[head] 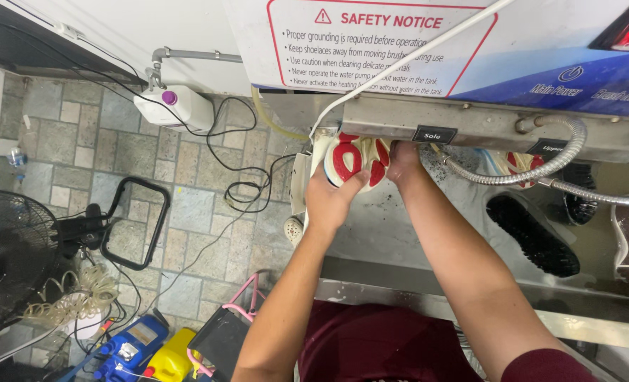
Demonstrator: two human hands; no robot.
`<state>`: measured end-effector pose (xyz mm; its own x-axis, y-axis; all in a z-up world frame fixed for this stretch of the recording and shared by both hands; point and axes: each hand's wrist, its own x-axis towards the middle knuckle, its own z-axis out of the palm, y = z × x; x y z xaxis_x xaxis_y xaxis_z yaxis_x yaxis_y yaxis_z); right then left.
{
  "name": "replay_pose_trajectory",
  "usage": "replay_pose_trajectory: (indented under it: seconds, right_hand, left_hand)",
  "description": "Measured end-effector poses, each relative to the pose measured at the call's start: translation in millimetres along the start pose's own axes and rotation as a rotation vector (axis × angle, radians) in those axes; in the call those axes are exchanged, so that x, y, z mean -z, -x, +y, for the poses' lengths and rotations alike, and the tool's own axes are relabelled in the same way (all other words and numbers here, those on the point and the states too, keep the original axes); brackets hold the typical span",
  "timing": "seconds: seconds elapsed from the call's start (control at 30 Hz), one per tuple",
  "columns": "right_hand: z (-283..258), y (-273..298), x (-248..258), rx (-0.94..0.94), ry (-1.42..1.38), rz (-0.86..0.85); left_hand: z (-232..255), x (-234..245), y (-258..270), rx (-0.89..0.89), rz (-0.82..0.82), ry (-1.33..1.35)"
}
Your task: The person cleans a blue and white sneaker using a multifunctional shoe washing machine. They scrub the sole and upper with a brush, rinse the shoe with a handheld spray nozzle, and wipe the surface with a cloth. The person handles the shoe one at a time, focusing on different sections of the sole and upper.
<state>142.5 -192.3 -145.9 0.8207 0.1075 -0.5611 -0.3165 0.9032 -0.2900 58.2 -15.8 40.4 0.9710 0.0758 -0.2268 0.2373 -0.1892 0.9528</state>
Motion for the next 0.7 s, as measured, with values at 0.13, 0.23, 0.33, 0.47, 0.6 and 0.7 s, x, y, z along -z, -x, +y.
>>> replay_pose_trajectory:
  seconds: [0.13,0.23,0.33,0.47,0.6,0.7]
  right_hand:
    - [0.7,24.5,-13.2,-0.042,0.087,-0.059]
    - [-7.2,57.1,-29.0,-0.042,0.184,-0.054]
    - [-7.2,94.1,-34.1,-0.062,0.188,-0.1]
    - [-8.4,123.0,-44.5,-0.078,0.231,-0.159]
    - [-7.8,140.0,-21.7,-0.118,0.288,-0.25]
    - [-11.4,146.7,-1.9,-0.143,0.291,-0.197]
  left_hand:
    - [-27.9,16.0,15.8,0.033,-0.059,0.11]
    - [-58.6,29.3,35.6,0.067,-0.107,0.196]
    - [-87.1,36.0,58.1,0.164,-0.186,0.463]
    - [-98.6,41.7,90.4,0.215,-0.234,0.658]
    - [-105.6,42.4,115.0,0.343,-0.337,0.602]
    - [-86.5,37.1,118.2,0.287,-0.418,0.349]
